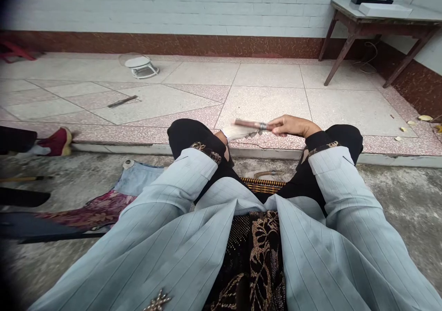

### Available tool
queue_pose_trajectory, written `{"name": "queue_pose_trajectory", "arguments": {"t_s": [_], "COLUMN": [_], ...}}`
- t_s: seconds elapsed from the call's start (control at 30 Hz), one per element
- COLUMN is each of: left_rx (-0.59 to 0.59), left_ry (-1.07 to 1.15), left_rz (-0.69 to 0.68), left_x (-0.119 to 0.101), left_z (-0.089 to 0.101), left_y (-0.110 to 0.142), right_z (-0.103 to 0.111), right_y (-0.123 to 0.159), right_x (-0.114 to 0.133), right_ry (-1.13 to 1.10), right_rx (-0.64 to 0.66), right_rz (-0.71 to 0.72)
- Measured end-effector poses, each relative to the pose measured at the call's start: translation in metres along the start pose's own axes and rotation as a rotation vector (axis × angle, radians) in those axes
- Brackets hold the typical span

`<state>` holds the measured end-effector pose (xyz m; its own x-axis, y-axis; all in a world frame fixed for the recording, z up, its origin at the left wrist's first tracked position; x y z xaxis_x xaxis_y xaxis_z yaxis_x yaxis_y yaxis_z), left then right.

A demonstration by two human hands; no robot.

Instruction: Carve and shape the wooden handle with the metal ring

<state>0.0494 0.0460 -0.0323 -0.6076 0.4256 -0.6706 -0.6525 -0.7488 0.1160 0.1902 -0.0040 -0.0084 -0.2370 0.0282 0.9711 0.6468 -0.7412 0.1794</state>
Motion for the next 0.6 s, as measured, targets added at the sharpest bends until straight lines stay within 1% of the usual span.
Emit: {"name": "queue_pose_trajectory", "arguments": {"t_s": [0.07,0.1,0.13,0.17,0.23,0.3,0.37,0.43,0.53,0.6], "left_rx": [0.01,0.014,0.018,0.023,0.036,0.058,0.088,0.104,0.094,0.087], "left_ry": [0.006,0.005,0.005,0.005,0.006,0.003,-0.002,-0.006,-0.01,-0.016], "left_rz": [0.001,-0.004,-0.009,-0.012,-0.013,-0.009,-0.014,-0.032,-0.063,-0.071], "left_x": [-0.002,-0.004,-0.005,-0.007,-0.009,-0.009,-0.009,-0.01,-0.012,-0.012], "left_z": [0.0,0.0,-0.001,-0.001,-0.004,-0.007,-0.011,-0.014,-0.011,-0.009], "left_y": [0.004,0.005,0.007,0.007,0.007,0.006,0.005,0.004,0.004,0.005], "right_z": [0.024,0.033,0.041,0.047,0.056,0.063,0.068,0.068,0.063,0.057], "right_y": [0.001,0.002,0.002,0.002,0.003,0.005,0.006,0.006,0.003,0.001], "right_x": [0.004,0.002,-0.002,-0.007,-0.015,-0.02,-0.018,-0.016,-0.022,-0.033], "right_ry": [-0.051,-0.058,-0.047,-0.018,0.078,0.241,0.459,0.656,0.801,0.783], "right_rx": [-0.275,-0.385,-0.466,-0.527,-0.607,-0.66,-0.678,-0.654,-0.533,-0.4], "right_rz": [0.044,0.032,0.004,-0.035,-0.12,-0.197,-0.238,-0.261,-0.336,-0.421]}}
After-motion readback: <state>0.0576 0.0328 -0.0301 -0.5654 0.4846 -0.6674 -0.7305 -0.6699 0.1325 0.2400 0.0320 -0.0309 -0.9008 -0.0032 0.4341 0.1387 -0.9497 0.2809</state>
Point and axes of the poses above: each hand's wrist, its own y-axis away from the middle knuckle, its own z-axis out of the back of the hand, x = y × z, the point moved 9 cm from there along -y, towards the middle knuckle, and after that the axes turned 14 degrees about -y, right-handed, at the moved point
